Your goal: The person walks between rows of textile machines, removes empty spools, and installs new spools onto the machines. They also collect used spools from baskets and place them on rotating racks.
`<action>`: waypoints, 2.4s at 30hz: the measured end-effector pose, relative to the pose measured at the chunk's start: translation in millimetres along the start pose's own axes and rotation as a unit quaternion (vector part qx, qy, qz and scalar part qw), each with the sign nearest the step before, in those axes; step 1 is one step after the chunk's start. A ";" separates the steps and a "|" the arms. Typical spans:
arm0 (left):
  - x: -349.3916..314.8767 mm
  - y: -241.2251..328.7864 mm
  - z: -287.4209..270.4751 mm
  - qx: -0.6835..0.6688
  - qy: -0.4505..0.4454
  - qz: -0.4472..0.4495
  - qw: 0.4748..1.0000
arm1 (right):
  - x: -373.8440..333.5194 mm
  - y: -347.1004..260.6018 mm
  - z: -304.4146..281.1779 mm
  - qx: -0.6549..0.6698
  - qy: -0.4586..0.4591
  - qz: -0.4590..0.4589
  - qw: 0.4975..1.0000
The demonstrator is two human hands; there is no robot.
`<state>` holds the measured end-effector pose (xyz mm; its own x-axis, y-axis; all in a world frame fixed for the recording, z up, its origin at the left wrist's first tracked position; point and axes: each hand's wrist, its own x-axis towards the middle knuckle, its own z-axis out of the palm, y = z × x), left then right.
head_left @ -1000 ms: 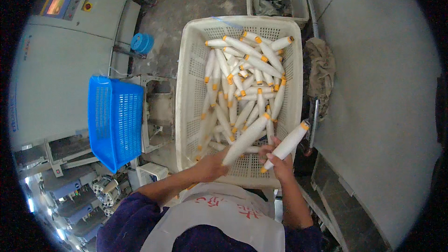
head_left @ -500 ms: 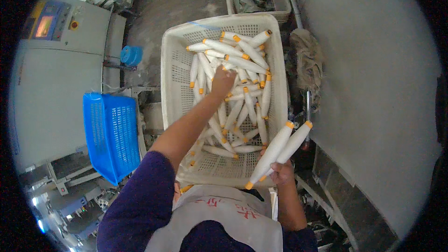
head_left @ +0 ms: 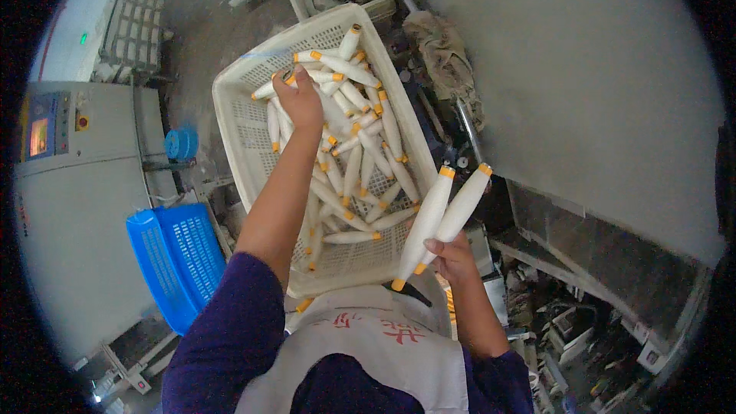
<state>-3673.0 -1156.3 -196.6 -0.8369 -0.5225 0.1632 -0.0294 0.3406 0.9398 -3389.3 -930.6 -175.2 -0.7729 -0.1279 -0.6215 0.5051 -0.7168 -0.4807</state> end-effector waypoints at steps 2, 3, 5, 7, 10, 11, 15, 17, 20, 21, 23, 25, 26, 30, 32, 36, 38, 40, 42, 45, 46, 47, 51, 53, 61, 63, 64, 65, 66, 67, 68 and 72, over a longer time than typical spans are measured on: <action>-25.2 50.0 -38.3 -0.006 -0.182 -0.065 0.981 | -11.5 5.8 8.1 -0.028 -0.004 -0.035 0.999; -42.0 70.7 -58.2 -0.094 -0.307 -0.163 0.933 | -17.4 9.6 13.0 -0.035 -0.012 -0.044 0.998; -79.8 100.6 -91.0 -0.114 -0.445 -0.257 0.850 | -29.8 21.0 23.3 -0.054 -0.045 -0.062 0.996; -119.5 115.8 -121.7 -0.297 -0.491 -0.425 0.700 | -43.9 39.1 34.7 -0.111 -0.078 -0.049 0.990; -160.5 114.4 -163.0 -0.274 -0.573 -0.445 0.631 | -73.1 73.8 53.1 -0.114 -0.106 -0.109 0.982; -168.9 108.8 -177.2 -0.246 -0.594 -0.460 0.613 | -85.9 84.9 58.0 -0.111 -0.112 -0.138 0.978; -189.0 81.0 -241.8 -0.312 -0.612 -0.487 0.539 | -143.6 120.7 63.5 -0.131 -0.063 -0.058 0.988; -197.7 71.7 -267.3 -0.379 -0.624 -0.503 0.463 | -165.5 137.4 62.7 -0.147 -0.052 -0.128 0.979; -212.0 70.7 -289.2 -0.380 -0.666 -0.497 0.406 | -193.2 161.7 63.1 -0.074 0.009 -0.149 0.986; -217.4 73.6 -292.0 -0.371 -0.671 -0.491 0.412 | -203.1 167.9 63.5 -0.042 -0.002 -0.154 0.987; -227.7 83.5 -291.4 -0.360 -0.700 -0.464 0.406 | -224.4 176.4 64.7 0.018 -0.054 -0.156 0.986; -237.5 96.8 -286.2 -0.389 -0.695 -0.458 0.395 | -245.0 181.5 65.5 0.051 -0.021 -0.143 0.988; -241.8 104.2 -283.3 -0.392 -0.691 -0.455 0.403 | -253.9 183.4 65.0 0.052 -0.018 -0.139 0.989; -263.4 133.8 -275.6 -0.408 -0.738 -0.381 0.379 | -279.6 187.3 56.4 -0.168 0.130 -0.090 0.973; -276.7 147.5 -274.3 -0.395 -0.773 -0.337 0.364 | -290.3 189.3 54.3 -0.255 0.159 -0.179 0.937; -312.2 171.4 -277.5 -0.389 -0.769 -0.306 0.405 | -326.5 194.6 64.6 -0.366 0.412 -0.454 0.701; -334.6 181.8 -282.9 -0.397 -0.763 -0.299 0.413 | -348.2 196.9 67.1 -0.450 0.438 -0.510 0.588; -359.8 191.8 -290.0 -0.408 -0.767 -0.273 0.413 | -364.1 198.9 61.9 -0.460 0.477 -0.527 0.532; -385.2 201.6 -298.1 -0.398 -0.775 -0.248 0.423 | -377.0 199.3 49.4 -0.442 0.521 -0.568 0.459; -419.6 217.2 -305.6 -0.388 -0.778 -0.246 0.429 | -399.2 196.8 25.3 -0.457 0.542 -0.578 0.404; -429.7 222.2 -306.4 -0.392 -0.776 -0.251 0.425 | -408.4 196.3 17.5 -0.457 0.532 -0.582 0.411; -439.3 227.2 -305.0 -0.396 -0.775 -0.255 0.421 | -418.4 197.1 9.9 -0.458 0.522 -0.586 0.417; -470.2 242.3 -291.1 -0.397 -0.781 -0.277 0.395 | -465.4 223.0 -24.4 -0.106 0.207 -0.671 0.704; -482.6 247.4 -282.0 -0.394 -0.782 -0.285 0.390 | -493.7 246.8 -56.9 0.000 0.248 -0.638 0.729; -532.5 257.4 -257.2 -0.403 -0.749 -0.276 0.448 | -619.9 372.6 -205.8 -0.414 0.777 -0.122 0.458; -549.5 258.4 -255.6 -0.393 -0.748 -0.298 0.445 | -633.2 366.1 -190.8 -0.433 0.801 -0.241 0.336; -558.6 258.8 -256.2 -0.395 -0.755 -0.302 0.427 | -634.0 354.3 -176.2 -0.434 0.779 -0.268 0.364; -568.9 259.4 -257.4 -0.392 -0.754 -0.307 0.428 | -630.8 338.2 -159.4 -0.425 0.768 -0.301 0.374; -579.4 260.0 -259.7 -0.390 -0.755 -0.314 0.423 | -624.6 319.6 -142.3 -0.425 0.749 -0.332 0.385; -589.9 260.9 -262.4 -0.381 -0.760 -0.318 0.419 | -616.6 300.1 -126.8 -0.460 0.692 -0.392 0.394; -600.7 261.7 -266.2 -0.382 -0.757 -0.342 0.405 | -608.1 281.1 -114.0 -0.501 0.620 -0.444 0.409; -633.9 267.4 -284.4 -0.369 -0.750 -0.388 0.389 | -582.4 232.1 -95.5 -0.599 0.529 -0.504 0.329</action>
<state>-2995.0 -956.3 36.6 -0.1273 0.9874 -0.0940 -0.8890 -0.0716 0.4523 -2785.2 -957.0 16.0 -0.5335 0.5246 0.6634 0.4751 0.8348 -0.2782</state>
